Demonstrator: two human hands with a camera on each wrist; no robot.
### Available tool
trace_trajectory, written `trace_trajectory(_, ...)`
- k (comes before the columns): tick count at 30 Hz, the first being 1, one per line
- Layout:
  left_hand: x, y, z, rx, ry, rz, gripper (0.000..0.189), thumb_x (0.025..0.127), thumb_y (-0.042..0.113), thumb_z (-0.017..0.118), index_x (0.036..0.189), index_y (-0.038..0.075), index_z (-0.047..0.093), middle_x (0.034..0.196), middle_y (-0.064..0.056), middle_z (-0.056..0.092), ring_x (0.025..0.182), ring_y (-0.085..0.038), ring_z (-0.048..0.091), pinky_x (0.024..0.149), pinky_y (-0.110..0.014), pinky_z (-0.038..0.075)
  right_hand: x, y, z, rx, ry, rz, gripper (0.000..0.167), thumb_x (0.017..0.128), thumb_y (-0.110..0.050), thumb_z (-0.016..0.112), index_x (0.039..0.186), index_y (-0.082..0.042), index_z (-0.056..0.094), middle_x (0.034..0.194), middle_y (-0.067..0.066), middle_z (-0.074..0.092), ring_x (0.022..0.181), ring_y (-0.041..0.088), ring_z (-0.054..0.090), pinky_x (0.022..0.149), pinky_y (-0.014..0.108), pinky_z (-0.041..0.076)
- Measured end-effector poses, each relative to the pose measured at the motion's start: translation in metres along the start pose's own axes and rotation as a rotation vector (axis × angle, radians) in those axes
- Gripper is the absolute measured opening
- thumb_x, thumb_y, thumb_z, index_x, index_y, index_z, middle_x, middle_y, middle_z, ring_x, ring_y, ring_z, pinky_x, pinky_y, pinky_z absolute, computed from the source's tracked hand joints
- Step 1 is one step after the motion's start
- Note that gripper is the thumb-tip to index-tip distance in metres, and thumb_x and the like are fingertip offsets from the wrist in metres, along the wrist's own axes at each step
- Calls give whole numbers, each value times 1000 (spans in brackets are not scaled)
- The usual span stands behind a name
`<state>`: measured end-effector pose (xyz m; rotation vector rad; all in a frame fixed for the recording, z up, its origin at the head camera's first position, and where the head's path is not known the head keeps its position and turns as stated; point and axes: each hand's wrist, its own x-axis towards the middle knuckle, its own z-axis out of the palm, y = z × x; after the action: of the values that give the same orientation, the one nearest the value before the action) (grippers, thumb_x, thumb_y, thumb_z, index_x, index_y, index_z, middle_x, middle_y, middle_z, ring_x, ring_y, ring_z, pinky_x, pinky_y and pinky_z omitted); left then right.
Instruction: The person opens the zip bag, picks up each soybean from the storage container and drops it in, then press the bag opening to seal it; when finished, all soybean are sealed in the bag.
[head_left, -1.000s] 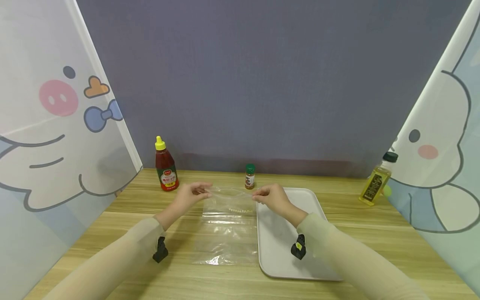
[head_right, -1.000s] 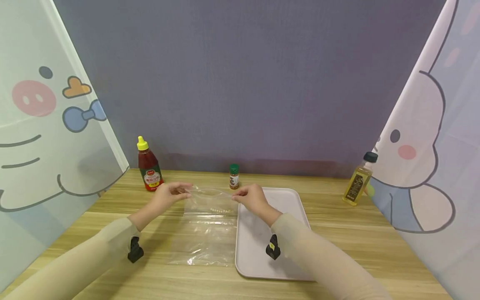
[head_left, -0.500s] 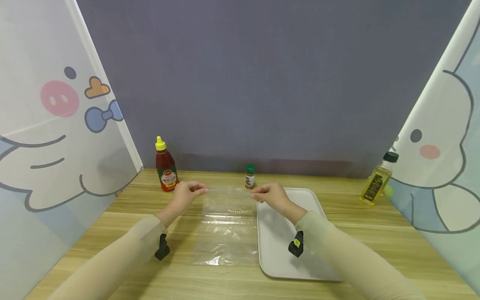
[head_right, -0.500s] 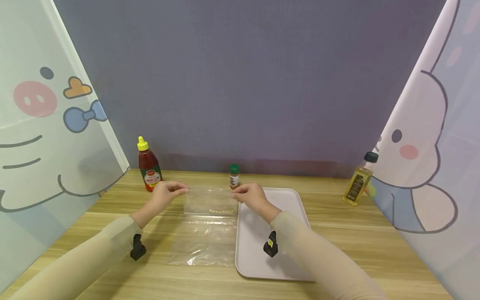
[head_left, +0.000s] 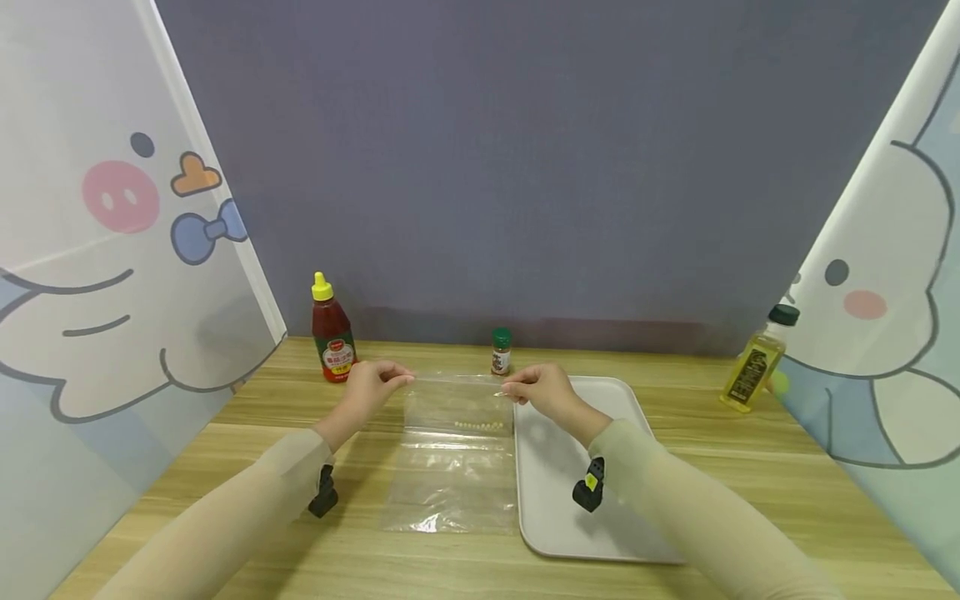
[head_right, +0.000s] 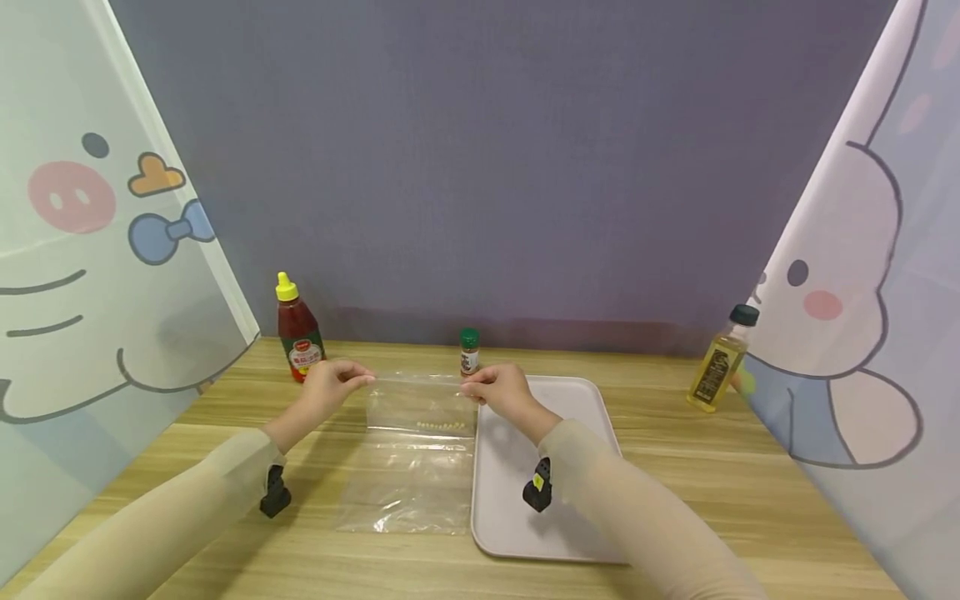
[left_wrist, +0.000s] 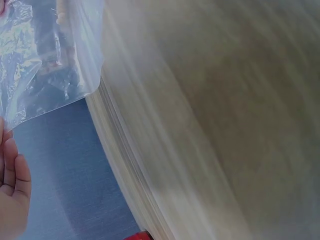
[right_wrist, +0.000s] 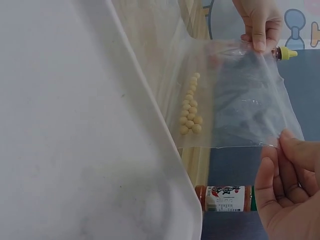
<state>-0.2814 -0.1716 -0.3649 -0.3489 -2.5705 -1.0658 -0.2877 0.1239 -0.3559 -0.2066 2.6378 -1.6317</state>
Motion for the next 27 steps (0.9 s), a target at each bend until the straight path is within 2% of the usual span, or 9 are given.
trace_trajectory(4, 0, 1, -1, 14, -14, 17, 11, 87, 16, 71, 88, 6, 76, 86, -10, 73, 58, -13, 49, 50, -23, 39, 0, 1, 0, -9, 13, -2, 11, 83, -17, 76, 84, -6, 77, 69, 0, 71, 62, 10, 59, 57, 24, 46)
trace_trajectory(6, 0, 1, -1, 1, -19, 21, 10, 86, 17, 72, 88, 7, 76, 85, -9, 73, 60, -15, 53, 51, -23, 41, 0, 1, 0, -2, 15, 1, 11, 82, -16, 77, 83, -5, 77, 68, 1, 70, 63, 16, 62, 59, 27, 50)
trace_trajectory(10, 1, -4, -5, -19, -52, 67, 9, 85, 16, 73, 86, 7, 75, 85, -8, 73, 68, -21, 62, 56, -22, 47, 1, 1, -1, 23, 1, 5, 11, 83, -14, 76, 84, -4, 77, 68, 1, 71, 72, 29, 67, 70, 40, 57)
trace_trajectory(13, 3, -7, -10, -21, -130, 103, 11, 85, 16, 74, 89, 7, 74, 86, -7, 72, 75, -21, 64, 64, -25, 52, 2, 3, -1, 48, -20, 0, 11, 83, -12, 75, 87, -2, 77, 70, 1, 72, 69, 26, 67, 74, 45, 57)
trace_trajectory(16, 7, -5, -16, -18, -236, 117, 19, 85, 18, 74, 101, 7, 72, 97, -9, 72, 88, -20, 64, 77, -33, 54, 3, 5, 0, 64, -48, -18, 12, 84, -11, 75, 90, 0, 76, 73, 2, 73, 64, 14, 64, 76, 47, 57)
trace_trajectory(18, 10, 0, -19, -14, -292, 131, 29, 85, 19, 74, 111, 6, 70, 107, -11, 71, 98, -23, 63, 86, -40, 54, 3, 6, 0, 68, -65, -31, 13, 84, -10, 75, 91, 0, 76, 74, 2, 73, 63, 11, 63, 76, 48, 57)
trace_trajectory(21, 19, 13, -16, 12, -322, 186, 39, 84, 21, 75, 119, 6, 66, 118, -12, 68, 108, -27, 62, 95, -46, 50, 2, 7, 0, 70, -80, -45, 14, 83, -10, 75, 92, 0, 76, 74, 2, 73, 63, 10, 63, 76, 48, 57)
trace_trajectory(24, 26, 31, -3, 13, -329, 250, 42, 83, 21, 77, 121, 6, 65, 119, -11, 68, 110, -28, 61, 98, -47, 49, 2, 6, 0, 76, -88, -45, 14, 82, -11, 76, 92, -1, 76, 75, 1, 73, 64, 11, 63, 77, 49, 57)
trace_trajectory(27, 31, 48, 13, 0, -355, 280, 43, 83, 21, 77, 122, 5, 65, 120, -10, 67, 110, -27, 61, 100, -47, 48, 1, 6, 0, 74, -94, -50, 16, 83, -13, 76, 94, -1, 76, 77, 1, 74, 65, 11, 63, 78, 50, 56)
